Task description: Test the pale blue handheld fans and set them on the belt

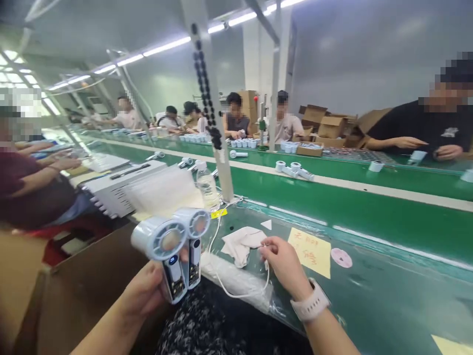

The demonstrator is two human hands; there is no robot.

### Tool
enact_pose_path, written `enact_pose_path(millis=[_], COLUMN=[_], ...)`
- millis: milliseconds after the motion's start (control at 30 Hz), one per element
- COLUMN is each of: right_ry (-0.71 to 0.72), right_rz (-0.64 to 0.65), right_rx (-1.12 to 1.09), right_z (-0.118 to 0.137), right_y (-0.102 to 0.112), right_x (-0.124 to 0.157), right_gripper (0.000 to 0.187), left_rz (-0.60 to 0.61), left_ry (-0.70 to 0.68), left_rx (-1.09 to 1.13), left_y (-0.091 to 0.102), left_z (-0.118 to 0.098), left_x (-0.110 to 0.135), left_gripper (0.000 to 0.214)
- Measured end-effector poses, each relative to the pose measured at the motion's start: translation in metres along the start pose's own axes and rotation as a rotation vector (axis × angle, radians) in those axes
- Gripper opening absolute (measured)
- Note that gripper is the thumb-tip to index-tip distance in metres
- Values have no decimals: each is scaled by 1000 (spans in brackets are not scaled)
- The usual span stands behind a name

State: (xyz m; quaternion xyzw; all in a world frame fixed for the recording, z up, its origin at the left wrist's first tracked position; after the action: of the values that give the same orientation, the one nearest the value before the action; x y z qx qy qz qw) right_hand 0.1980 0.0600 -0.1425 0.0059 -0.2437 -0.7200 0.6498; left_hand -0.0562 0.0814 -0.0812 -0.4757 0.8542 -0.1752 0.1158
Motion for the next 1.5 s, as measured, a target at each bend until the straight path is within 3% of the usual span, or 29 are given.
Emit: enact_pose_path(millis=[167,300,500,900,1133,1267,1500], right_ry=[69,147,79,155,54,-35,46], right_rz=[296,256,215,401,281,292,278], right_rx=[-247,-301,-424,-470,-613,-717,-646], right_z=[31,46,41,50,45,40,41], right_y=[-64,-91,-105,-135,-143,-154,-148], right_x=[72,98,103,111,112,114,105], right_gripper=[26,23,23,43,48,51,47], left_rz=[-50,-51,-87,-58,-55,-74,-119], left_ry=[-91,-149,-201,-177,-136,-113,-124], left_rx=[68,234,308,343,305,293,281], left_y=[-4,-29,-43,-29,-25,-24,-18], left_z=[-13,-7,-2,5,12,13,16], left_x=[-9,-22,-25,-4,-6,-5,-8], left_gripper=[44,48,66,67,69,70,69])
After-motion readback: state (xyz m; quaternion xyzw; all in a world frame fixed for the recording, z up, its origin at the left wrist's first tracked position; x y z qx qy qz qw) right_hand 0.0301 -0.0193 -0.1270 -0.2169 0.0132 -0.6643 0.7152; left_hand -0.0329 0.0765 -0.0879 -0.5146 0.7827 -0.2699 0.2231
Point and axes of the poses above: each hand's wrist, its own x-axis away from the middle knuckle, its own y-axis out of the back of the hand, z = x × y, the point moved 7 cm from there along -x, towards the middle knuckle, and after that the axes turned 6 degrees about -y, right-handed, at the moved point
